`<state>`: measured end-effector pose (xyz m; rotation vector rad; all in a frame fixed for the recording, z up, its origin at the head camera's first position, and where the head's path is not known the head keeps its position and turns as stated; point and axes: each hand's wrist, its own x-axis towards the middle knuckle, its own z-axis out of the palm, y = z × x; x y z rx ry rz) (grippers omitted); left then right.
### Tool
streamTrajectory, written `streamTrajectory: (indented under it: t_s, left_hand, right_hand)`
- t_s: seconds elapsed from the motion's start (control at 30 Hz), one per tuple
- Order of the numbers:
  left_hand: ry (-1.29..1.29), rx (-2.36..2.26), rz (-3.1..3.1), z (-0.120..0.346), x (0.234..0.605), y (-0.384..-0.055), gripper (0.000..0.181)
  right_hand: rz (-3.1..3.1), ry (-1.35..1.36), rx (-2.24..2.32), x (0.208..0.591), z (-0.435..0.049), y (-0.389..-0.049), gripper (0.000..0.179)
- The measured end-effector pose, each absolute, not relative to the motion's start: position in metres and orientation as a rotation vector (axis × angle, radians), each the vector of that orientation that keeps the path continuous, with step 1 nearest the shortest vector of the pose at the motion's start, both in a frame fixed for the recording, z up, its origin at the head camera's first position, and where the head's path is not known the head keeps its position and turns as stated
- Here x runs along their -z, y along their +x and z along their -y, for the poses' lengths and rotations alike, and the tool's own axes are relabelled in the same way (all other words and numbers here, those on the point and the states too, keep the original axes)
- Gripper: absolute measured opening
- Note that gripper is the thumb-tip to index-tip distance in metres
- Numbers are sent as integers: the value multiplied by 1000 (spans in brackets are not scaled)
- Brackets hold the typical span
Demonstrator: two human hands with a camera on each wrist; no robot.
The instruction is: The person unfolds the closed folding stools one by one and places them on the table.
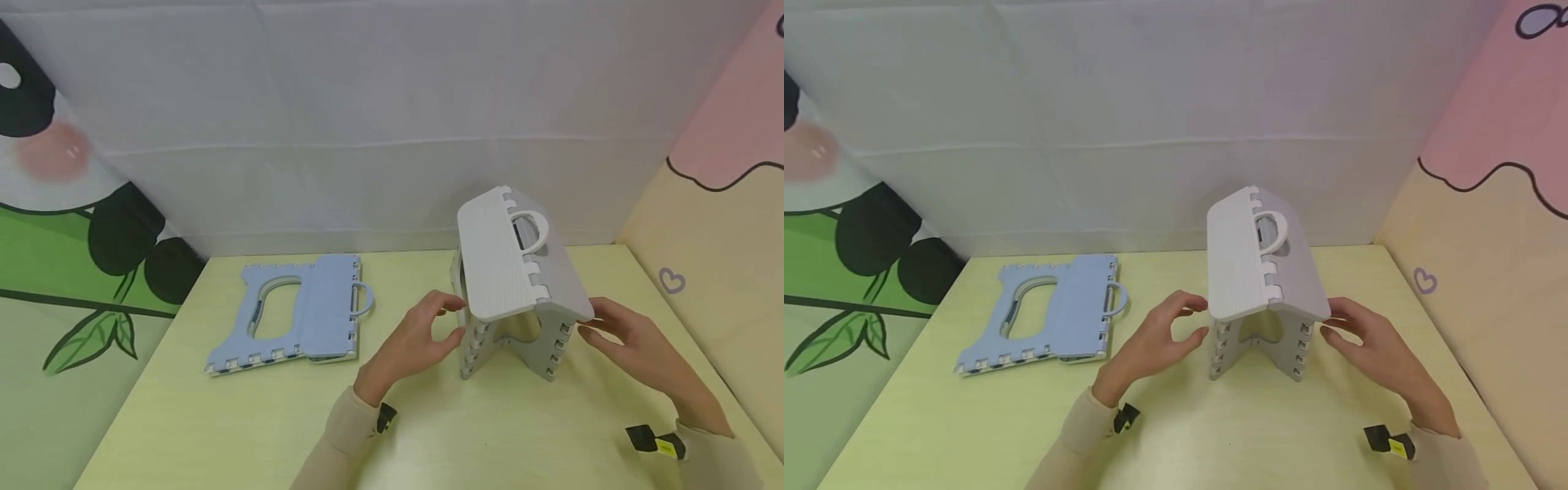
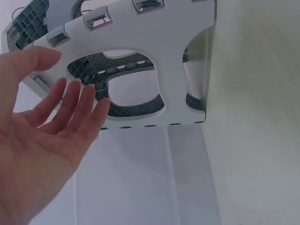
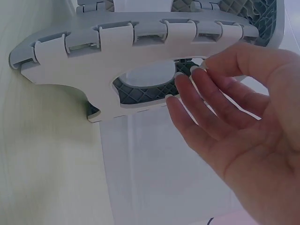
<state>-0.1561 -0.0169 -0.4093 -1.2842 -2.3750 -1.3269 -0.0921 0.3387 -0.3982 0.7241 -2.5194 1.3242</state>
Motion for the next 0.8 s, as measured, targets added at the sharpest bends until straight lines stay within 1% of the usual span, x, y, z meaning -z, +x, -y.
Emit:
streamTrajectory:
  t_s: [0.37,0.6,0.8]
  left_hand:
    - [-1178,1323,2256,22,398,-160,32]
    - [-1136,1336,2169,19,389,-159,30]
    - [-1154,1381,2088,12,380,-158,30]
  right_hand:
    - [2421,580,-1221,385,-338,-91,46]
    - [2308,633,-1218,377,-337,-94,49]
    - [2256,601,-1252,369,-329,-92,48]
